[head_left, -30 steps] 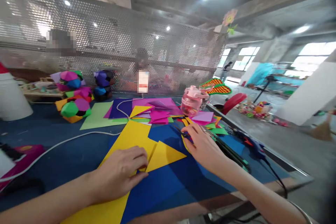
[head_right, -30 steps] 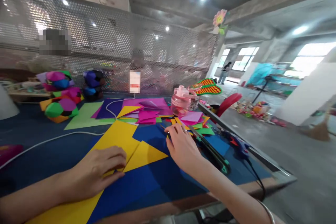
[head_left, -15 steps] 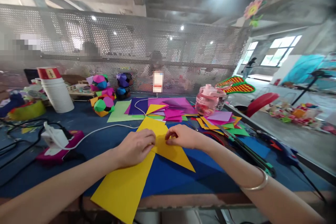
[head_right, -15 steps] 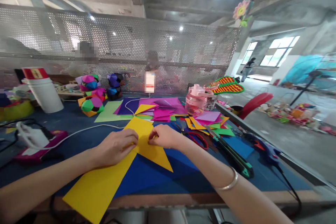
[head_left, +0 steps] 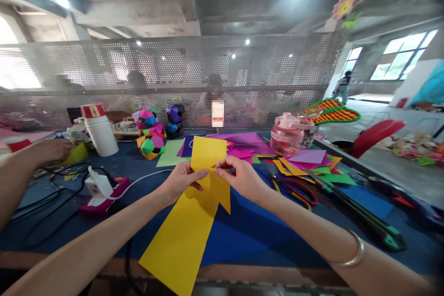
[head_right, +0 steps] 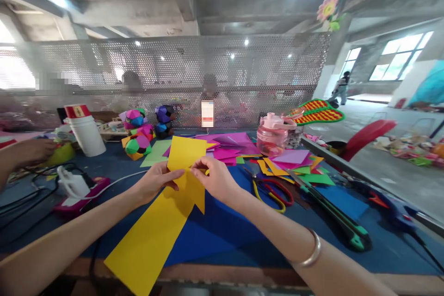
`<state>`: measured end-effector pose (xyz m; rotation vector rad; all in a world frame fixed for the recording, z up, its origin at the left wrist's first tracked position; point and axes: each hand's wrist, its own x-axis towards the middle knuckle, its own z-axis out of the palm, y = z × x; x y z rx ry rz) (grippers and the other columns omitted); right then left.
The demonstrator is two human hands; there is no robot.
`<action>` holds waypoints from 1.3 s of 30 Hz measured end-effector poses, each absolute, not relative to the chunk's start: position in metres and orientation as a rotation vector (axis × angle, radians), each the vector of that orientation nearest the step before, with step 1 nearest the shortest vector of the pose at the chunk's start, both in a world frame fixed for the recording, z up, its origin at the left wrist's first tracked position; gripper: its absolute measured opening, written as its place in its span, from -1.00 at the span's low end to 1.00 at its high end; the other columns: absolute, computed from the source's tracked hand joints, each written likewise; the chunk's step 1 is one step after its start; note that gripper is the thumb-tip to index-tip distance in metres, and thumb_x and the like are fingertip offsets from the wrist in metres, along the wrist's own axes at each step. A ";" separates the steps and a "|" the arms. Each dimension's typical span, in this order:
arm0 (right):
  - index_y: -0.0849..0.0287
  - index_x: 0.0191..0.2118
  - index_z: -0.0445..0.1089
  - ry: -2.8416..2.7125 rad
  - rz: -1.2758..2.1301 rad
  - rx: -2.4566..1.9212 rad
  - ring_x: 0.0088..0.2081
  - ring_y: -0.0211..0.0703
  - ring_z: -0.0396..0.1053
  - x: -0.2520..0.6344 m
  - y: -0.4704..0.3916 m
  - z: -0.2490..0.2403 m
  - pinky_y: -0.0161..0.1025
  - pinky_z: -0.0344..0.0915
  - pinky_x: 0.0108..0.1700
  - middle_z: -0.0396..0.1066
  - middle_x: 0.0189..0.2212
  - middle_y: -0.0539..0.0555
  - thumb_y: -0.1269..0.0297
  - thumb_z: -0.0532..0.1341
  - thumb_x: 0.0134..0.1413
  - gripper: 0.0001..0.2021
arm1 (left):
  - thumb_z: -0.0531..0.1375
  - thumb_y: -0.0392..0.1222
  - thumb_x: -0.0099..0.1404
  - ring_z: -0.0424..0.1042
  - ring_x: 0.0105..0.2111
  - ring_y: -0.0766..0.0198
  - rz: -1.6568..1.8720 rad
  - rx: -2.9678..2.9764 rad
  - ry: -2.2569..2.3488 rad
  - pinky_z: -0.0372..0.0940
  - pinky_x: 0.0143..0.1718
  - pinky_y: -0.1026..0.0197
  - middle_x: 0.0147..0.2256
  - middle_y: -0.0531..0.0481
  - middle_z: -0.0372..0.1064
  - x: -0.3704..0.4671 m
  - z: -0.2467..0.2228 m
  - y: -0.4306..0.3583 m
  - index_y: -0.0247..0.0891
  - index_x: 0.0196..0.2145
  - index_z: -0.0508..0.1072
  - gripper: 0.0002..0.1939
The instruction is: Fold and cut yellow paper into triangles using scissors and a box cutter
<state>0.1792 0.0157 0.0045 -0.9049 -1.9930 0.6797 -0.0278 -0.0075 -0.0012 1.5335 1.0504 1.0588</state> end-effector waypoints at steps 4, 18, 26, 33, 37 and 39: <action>0.13 0.02 0.27 -1.773 0.650 -0.957 0.03 0.07 0.29 0.186 0.021 -0.014 -0.01 0.29 -0.01 0.30 0.04 0.26 0.10 0.32 -0.01 -0.52 | 0.42 0.09 0.07 0.50 -0.35 0.24 1.102 1.397 1.004 0.41 -0.41 0.30 -0.16 -0.17 0.56 -0.033 -0.006 -0.003 -0.31 -0.13 0.56 -0.49; 0.18 -0.13 0.46 -1.796 1.191 -0.698 -0.12 -0.02 0.46 0.188 0.005 -0.014 -0.09 0.35 -0.03 0.53 -0.14 0.11 0.00 0.25 0.08 -0.64 | 0.44 -0.03 0.08 0.47 -0.44 0.28 1.063 1.343 0.952 0.40 -0.47 0.31 -0.32 -0.10 0.55 -0.033 -0.007 -0.014 -0.32 -0.25 0.58 -0.65; 0.17 -0.12 0.46 -1.735 1.288 -0.706 -0.21 -0.07 0.47 0.187 0.002 -0.013 -0.15 0.37 -0.14 0.55 -0.19 0.09 0.03 0.28 0.06 -0.65 | 0.38 -0.06 0.15 0.33 -0.57 0.40 1.060 1.360 0.939 0.29 -0.56 0.35 -0.44 -0.02 0.44 -0.034 -0.010 -0.014 -0.34 -0.32 0.51 -0.72; 0.17 -0.13 0.46 -1.675 1.365 -0.708 -0.24 -0.09 0.47 0.186 -0.001 -0.011 -0.13 0.37 -0.12 0.55 -0.21 0.08 0.03 0.29 0.03 -0.64 | 0.32 -0.12 0.16 0.32 -0.59 0.40 1.095 1.304 0.906 0.25 -0.58 0.35 -0.50 0.06 0.37 -0.033 -0.011 -0.016 -0.29 -0.36 0.44 -0.80; 0.17 -0.17 0.45 -1.659 1.355 -0.728 -0.28 -0.12 0.44 0.187 -0.001 -0.013 -0.17 0.35 -0.19 0.52 -0.26 0.05 0.04 0.29 0.03 -0.67 | 0.31 -0.13 0.14 0.32 -0.59 0.39 1.107 1.276 0.903 0.24 -0.60 0.34 -0.46 0.04 0.40 -0.031 -0.008 -0.016 -0.29 -0.35 0.42 -0.80; 0.18 -0.19 0.44 -1.658 1.351 -0.736 -0.29 -0.13 0.43 0.187 0.000 -0.013 -0.21 0.33 -0.24 0.51 -0.28 0.05 0.04 0.29 0.03 -0.67 | 0.30 -0.12 0.14 0.32 -0.59 0.38 1.114 1.275 0.904 0.24 -0.59 0.33 -0.48 0.05 0.40 -0.031 -0.007 -0.017 -0.28 -0.34 0.42 -0.79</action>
